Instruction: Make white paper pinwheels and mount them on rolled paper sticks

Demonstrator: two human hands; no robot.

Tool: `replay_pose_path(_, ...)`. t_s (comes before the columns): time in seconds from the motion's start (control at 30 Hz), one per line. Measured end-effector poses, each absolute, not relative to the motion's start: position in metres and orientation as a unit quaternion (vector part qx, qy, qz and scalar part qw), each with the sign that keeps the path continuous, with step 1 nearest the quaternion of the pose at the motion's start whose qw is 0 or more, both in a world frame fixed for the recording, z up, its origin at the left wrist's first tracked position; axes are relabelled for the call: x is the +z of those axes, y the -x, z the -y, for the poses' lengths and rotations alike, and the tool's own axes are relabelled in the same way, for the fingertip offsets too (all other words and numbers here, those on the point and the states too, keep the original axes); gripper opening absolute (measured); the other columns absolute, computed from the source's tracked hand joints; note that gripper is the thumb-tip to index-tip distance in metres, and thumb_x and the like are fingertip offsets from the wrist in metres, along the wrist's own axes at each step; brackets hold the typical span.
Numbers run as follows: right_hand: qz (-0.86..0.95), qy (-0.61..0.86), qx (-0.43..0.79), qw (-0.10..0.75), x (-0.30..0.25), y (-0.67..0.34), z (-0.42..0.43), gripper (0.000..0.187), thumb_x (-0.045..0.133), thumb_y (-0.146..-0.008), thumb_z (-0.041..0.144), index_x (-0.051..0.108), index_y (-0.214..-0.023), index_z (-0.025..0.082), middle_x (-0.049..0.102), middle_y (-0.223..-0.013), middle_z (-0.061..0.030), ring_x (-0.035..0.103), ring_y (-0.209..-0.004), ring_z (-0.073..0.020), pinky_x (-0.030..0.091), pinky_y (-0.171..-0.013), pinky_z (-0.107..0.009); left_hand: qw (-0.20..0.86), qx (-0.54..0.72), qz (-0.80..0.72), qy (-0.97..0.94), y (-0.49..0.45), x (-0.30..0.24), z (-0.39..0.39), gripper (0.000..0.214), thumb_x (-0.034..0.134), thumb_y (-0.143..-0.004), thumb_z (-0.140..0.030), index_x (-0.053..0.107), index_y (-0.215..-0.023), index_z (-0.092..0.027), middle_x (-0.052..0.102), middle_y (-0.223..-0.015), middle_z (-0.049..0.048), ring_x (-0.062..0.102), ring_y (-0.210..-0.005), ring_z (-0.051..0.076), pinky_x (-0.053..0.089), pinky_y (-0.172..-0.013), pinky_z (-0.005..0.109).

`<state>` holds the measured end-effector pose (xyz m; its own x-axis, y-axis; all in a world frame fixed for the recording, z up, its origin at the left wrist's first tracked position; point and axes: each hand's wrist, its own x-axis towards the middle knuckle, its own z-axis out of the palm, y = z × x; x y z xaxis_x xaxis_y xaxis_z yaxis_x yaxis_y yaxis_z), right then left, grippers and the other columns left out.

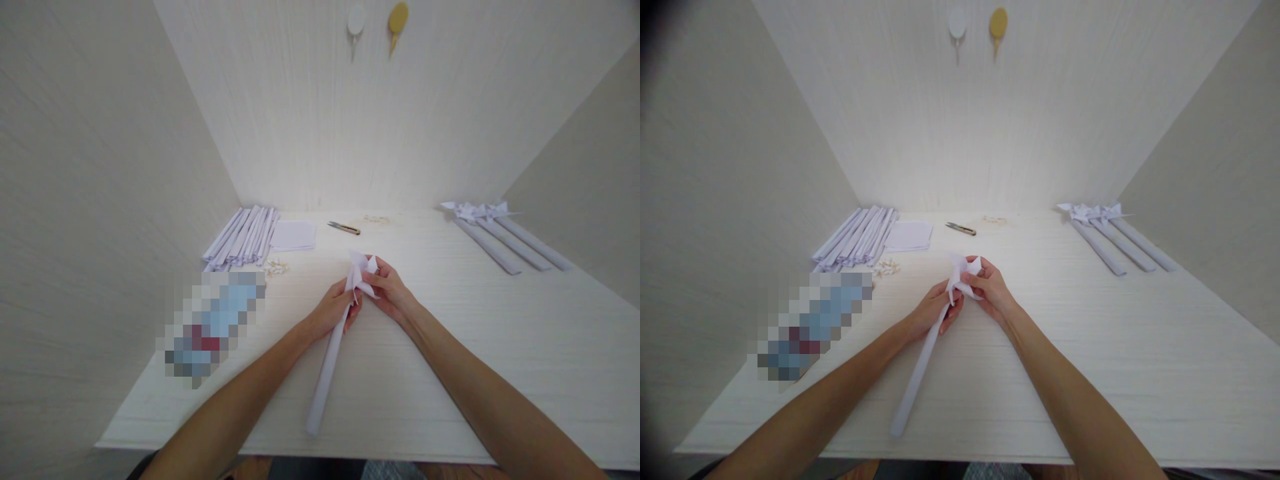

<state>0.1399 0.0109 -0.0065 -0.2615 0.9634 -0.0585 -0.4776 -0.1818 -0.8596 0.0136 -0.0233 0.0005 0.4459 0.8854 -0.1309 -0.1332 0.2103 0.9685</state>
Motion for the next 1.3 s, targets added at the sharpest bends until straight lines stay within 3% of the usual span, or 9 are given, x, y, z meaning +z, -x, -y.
replay_pose_path(0.2,0.360,0.310,0.712,0.518,-0.0018,-0.1395,-0.0105,0.040,0.076,-0.046,0.020,0.056,-0.081,0.023,0.058,-0.059,0.0083,0.050,-0.048,-0.0048,0.039,-0.045,-0.016,0.691,0.373,-0.373,-0.494,-0.0144,0.0038,0.0239,0.019,0.045,-0.073,-0.034,0.036,-0.067,-0.019,0.039,-0.043,-0.0107,0.030,-0.023,0.002,0.020,-0.024,0.016)
replay_pose_path(0.43,0.358,0.316,0.726,0.495,-0.0012,-0.1392,-0.0108,0.038,0.077,-0.046,0.025,0.057,-0.078,0.019,0.064,-0.064,0.0027,0.057,-0.058,-0.0089,0.045,-0.054,-0.019,0.706,0.380,-0.351,-0.483,-0.0125,0.0024,0.0233,0.020,0.046,-0.072,-0.035,0.035,-0.066,-0.019,0.039,-0.042,-0.0103,0.030,-0.022,0.003,0.019,-0.023,0.016)
replay_pose_path(1.0,0.362,0.336,0.711,0.501,-0.0051,-0.1385,-0.0124,0.042,0.077,-0.043,0.020,0.052,-0.077,0.022,0.061,-0.057,0.0059,0.055,-0.050,-0.0081,0.041,-0.047,-0.018,0.711,0.364,-0.343,-0.493,-0.0105,-0.0010,0.0215,0.021,0.048,-0.071,-0.037,0.037,-0.072,-0.019,0.041,-0.045,-0.0103,0.034,-0.024,0.003,0.024,-0.023,0.015)
replay_pose_path(1.3,0.352,0.338,0.708,0.511,-0.0031,-0.1409,-0.0133,0.052,0.077,-0.042,0.023,0.051,-0.087,0.023,0.061,-0.060,0.0062,0.053,-0.049,-0.0080,0.040,-0.048,-0.020,0.726,0.353,-0.333,-0.488,-0.0103,0.0007,0.0232,0.021,0.052,-0.067,-0.032,0.037,-0.075,-0.019,0.046,-0.049,-0.0088,0.040,-0.029,0.005,0.031,-0.027,0.015)
